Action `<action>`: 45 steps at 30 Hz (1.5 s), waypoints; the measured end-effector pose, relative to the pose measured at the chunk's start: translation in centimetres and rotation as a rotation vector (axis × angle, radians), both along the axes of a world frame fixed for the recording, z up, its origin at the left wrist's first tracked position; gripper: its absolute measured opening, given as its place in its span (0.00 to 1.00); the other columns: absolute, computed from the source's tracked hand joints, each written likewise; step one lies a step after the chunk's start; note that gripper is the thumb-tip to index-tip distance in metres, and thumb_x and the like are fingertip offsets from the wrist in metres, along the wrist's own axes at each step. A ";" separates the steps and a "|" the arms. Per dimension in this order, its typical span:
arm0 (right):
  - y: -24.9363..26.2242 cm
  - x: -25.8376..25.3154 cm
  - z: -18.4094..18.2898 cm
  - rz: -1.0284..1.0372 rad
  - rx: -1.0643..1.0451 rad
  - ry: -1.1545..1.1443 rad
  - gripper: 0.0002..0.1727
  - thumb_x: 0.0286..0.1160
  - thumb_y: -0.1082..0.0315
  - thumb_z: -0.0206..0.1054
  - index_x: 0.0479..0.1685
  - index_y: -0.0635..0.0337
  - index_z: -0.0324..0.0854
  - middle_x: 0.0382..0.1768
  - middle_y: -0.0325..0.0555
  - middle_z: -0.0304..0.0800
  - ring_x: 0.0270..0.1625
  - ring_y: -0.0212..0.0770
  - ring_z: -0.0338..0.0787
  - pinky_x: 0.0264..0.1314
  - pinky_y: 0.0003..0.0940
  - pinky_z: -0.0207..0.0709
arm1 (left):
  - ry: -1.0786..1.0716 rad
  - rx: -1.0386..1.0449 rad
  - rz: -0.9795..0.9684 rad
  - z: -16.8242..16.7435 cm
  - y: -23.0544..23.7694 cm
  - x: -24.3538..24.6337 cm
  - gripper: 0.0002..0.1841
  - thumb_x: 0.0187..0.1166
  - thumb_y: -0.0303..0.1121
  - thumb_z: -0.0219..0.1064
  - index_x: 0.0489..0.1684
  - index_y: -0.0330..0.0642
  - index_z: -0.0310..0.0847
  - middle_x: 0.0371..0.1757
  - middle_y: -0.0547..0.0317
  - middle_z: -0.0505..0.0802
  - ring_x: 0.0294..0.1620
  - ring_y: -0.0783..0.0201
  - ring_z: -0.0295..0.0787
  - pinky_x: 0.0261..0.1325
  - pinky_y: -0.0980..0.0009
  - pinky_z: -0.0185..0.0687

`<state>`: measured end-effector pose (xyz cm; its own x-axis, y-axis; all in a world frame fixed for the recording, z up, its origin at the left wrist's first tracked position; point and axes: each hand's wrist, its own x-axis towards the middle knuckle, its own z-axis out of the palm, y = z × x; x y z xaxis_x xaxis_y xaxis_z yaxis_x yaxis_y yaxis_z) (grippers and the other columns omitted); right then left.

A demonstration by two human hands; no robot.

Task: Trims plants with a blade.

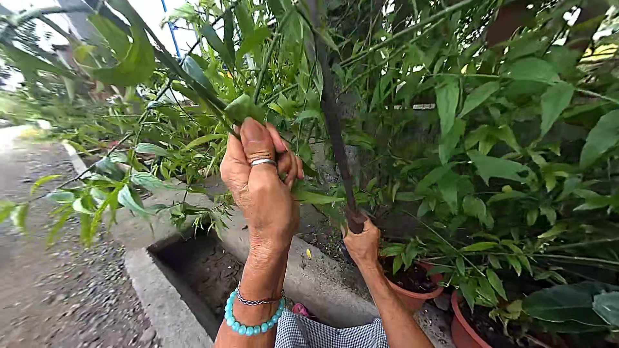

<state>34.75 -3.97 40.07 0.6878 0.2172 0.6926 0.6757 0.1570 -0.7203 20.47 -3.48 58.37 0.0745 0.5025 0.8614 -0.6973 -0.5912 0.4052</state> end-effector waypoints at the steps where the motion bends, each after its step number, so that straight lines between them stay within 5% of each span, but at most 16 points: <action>1: 0.4 0.0 1.2 0.036 -0.013 0.021 0.16 0.64 0.72 0.74 0.46 0.78 0.87 0.33 0.62 0.92 0.35 0.49 0.93 0.45 0.47 0.85 | 0.014 0.016 0.005 -0.3 -0.2 0.3 0.20 0.95 0.34 0.35 0.29 0.55 0.67 0.11 0.78 0.70 0.10 0.80 0.65 0.19 0.83 0.70; 5: 1.6 0.3 5.8 0.116 -0.100 0.068 0.17 0.73 0.69 0.73 0.56 0.72 0.86 0.38 0.64 0.92 0.39 0.59 0.92 0.44 0.61 0.83 | 0.086 0.014 0.017 -2.6 0.2 0.2 0.18 0.94 0.35 0.39 0.29 0.55 0.68 0.13 0.77 0.70 0.12 0.78 0.64 0.21 0.81 0.70; 12: 6.7 0.9 6.0 0.092 0.092 -0.110 0.11 0.71 0.70 0.72 0.45 0.69 0.82 0.27 0.57 0.86 0.27 0.53 0.87 0.29 0.52 0.78 | 0.052 -0.048 0.061 -3.3 -0.1 -0.4 0.19 0.94 0.34 0.38 0.28 0.55 0.68 0.13 0.77 0.70 0.12 0.79 0.64 0.22 0.82 0.72; 23: 8.6 1.6 11.6 0.058 0.282 -0.291 0.10 0.64 0.71 0.72 0.36 0.73 0.85 0.25 0.56 0.89 0.27 0.49 0.89 0.32 0.48 0.81 | -0.057 -0.033 0.122 -3.7 -0.9 1.9 0.18 0.94 0.34 0.39 0.30 0.54 0.69 0.15 0.79 0.72 0.14 0.81 0.68 0.25 0.82 0.74; 27: 6.7 0.9 12.0 0.180 0.190 -0.280 0.10 0.71 0.71 0.71 0.46 0.68 0.83 0.26 0.55 0.85 0.26 0.47 0.85 0.29 0.46 0.78 | -0.043 -0.050 0.133 -4.9 -0.3 2.6 0.19 0.93 0.34 0.39 0.29 0.55 0.71 0.15 0.80 0.73 0.14 0.81 0.68 0.23 0.83 0.71; 31: 8.0 2.1 11.4 0.125 0.133 -0.347 0.11 0.64 0.71 0.73 0.40 0.72 0.86 0.24 0.58 0.88 0.27 0.55 0.89 0.31 0.56 0.80 | -0.028 -0.095 0.143 -5.8 0.4 2.5 0.19 0.92 0.33 0.38 0.28 0.56 0.70 0.14 0.80 0.72 0.12 0.81 0.66 0.21 0.83 0.70; 33: 7.9 1.7 12.3 0.102 0.012 -0.353 0.15 0.64 0.71 0.73 0.46 0.75 0.88 0.31 0.64 0.92 0.34 0.62 0.93 0.38 0.63 0.83 | 0.076 -0.147 0.110 -7.9 -1.3 2.9 0.19 0.92 0.36 0.40 0.26 0.54 0.70 0.13 0.81 0.72 0.12 0.84 0.66 0.19 0.86 0.67; 35: 5.0 -1.3 18.4 0.160 -0.449 -0.157 0.23 0.80 0.66 0.67 0.71 0.70 0.80 0.62 0.64 0.90 0.67 0.59 0.89 0.71 0.57 0.78 | 0.171 -0.174 0.109 -11.2 -4.0 3.9 0.21 0.92 0.41 0.48 0.23 0.48 0.74 0.15 0.79 0.74 0.15 0.86 0.69 0.21 0.86 0.68; 36: 3.7 -2.4 22.8 0.269 -0.748 -0.011 0.28 0.90 0.63 0.59 0.86 0.62 0.65 0.82 0.54 0.74 0.85 0.47 0.73 0.88 0.45 0.63 | 0.206 -0.166 0.121 -12.2 -3.6 3.2 0.23 0.93 0.45 0.48 0.23 0.48 0.74 0.15 0.79 0.74 0.16 0.86 0.70 0.22 0.86 0.69; 37: 6.8 -1.3 19.9 0.149 -0.277 -0.156 0.24 0.79 0.66 0.68 0.67 0.75 0.80 0.63 0.68 0.88 0.68 0.56 0.86 0.73 0.49 0.75 | 0.199 -0.180 0.124 -12.1 -2.0 2.1 0.21 0.93 0.44 0.47 0.23 0.52 0.73 0.15 0.80 0.74 0.15 0.85 0.69 0.22 0.85 0.68; 38: 8.7 0.7 18.9 0.174 -0.067 -0.187 0.24 0.75 0.66 0.72 0.63 0.79 0.81 0.57 0.72 0.88 0.63 0.60 0.88 0.70 0.52 0.77 | 0.150 -0.223 0.126 -11.7 -0.1 0.4 0.20 0.92 0.38 0.44 0.23 0.54 0.72 0.13 0.81 0.73 0.12 0.84 0.66 0.19 0.84 0.66; 39: 9.2 2.2 17.9 0.224 -0.047 -0.125 0.26 0.75 0.64 0.73 0.66 0.75 0.80 0.59 0.69 0.88 0.64 0.58 0.88 0.72 0.53 0.78 | 0.085 -0.256 0.143 -11.2 1.6 -1.6 0.21 0.92 0.35 0.40 0.23 0.55 0.70 0.11 0.81 0.72 0.10 0.83 0.64 0.16 0.84 0.64; 42: 11.1 5.0 14.8 0.162 0.091 0.025 0.24 0.69 0.62 0.77 0.59 0.69 0.83 0.45 0.59 0.91 0.46 0.50 0.92 0.52 0.52 0.86 | -0.013 -0.355 0.216 -11.8 4.7 -5.4 0.22 0.92 0.32 0.34 0.25 0.52 0.69 0.09 0.79 0.70 0.07 0.82 0.62 0.13 0.86 0.62; 45: 8.4 6.2 11.7 0.197 0.067 0.126 0.27 0.71 0.63 0.77 0.67 0.69 0.81 0.48 0.57 0.92 0.44 0.45 0.92 0.53 0.48 0.86 | -0.017 -0.435 0.298 -13.3 6.4 -7.6 0.23 0.93 0.33 0.33 0.26 0.53 0.70 0.08 0.79 0.70 0.06 0.82 0.61 0.12 0.86 0.62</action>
